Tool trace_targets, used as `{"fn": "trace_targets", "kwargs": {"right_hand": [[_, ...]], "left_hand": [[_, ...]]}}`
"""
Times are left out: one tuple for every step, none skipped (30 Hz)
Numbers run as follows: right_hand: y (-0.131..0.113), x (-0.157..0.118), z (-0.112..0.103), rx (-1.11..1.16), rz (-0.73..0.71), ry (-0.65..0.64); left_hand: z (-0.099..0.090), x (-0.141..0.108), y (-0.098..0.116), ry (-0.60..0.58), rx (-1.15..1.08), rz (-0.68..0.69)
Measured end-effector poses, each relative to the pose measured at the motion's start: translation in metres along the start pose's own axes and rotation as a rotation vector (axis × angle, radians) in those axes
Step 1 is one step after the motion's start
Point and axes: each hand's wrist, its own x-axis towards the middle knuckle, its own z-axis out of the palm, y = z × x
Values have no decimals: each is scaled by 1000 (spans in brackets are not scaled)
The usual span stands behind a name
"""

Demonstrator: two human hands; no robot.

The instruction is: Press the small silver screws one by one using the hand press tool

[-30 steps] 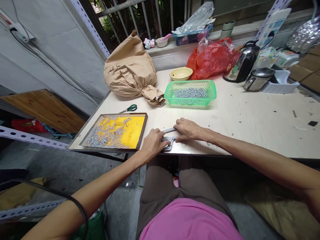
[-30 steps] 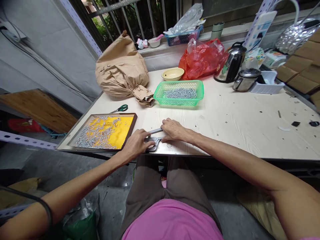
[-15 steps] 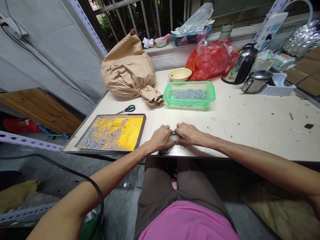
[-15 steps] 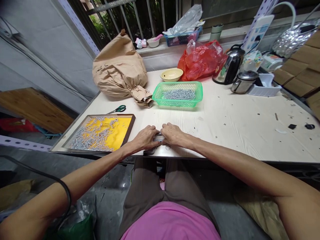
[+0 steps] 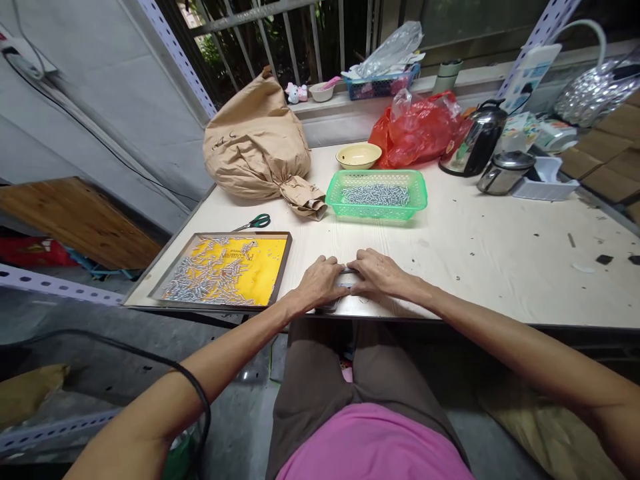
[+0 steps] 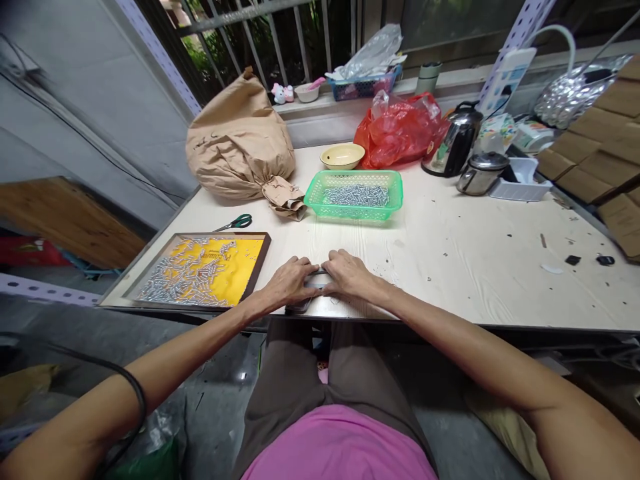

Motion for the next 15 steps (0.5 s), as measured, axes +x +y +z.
{"fn": "trace_targets", "kwargs": {"right_hand": [[4,1,0,18,-26,-14],[9,3,0,46,-59,-30],[13,5,1,80,-87,-39],[17,6,2,109,-104,-28],[21,8,5,126,-109,0],[23,10,7,124,-103,40],[25,12,10,105,-90,82],[26,14,12,76,-72,120],[27,16,13,48,-55,145],[27,18,12,26,-39,157],[27,20,11,12,-18,159],[25,22,8,0,12,158],[22,24,4,-19,44,150],[17,26,-1,-46,66,140],[10,28,-6,-74,64,125]], "left_hand": [[3,-5,2,27,-4,-4],[7,-12,6,64,-8,-6],[12,-19,11,111,-13,-2],[18,-26,16,160,-20,8],[23,-32,23,201,-33,25],[29,-37,30,228,-54,44],[33,-42,36,242,-83,62],[37,-44,41,246,-119,75],[40,-46,46,245,-155,85],[41,-47,48,242,-188,91],[42,-47,50,243,-214,96],[43,-47,50,248,-235,100],[44,-47,50,259,-251,107],[45,-46,49,275,-266,111],[46,-45,47,291,-281,111]]}}
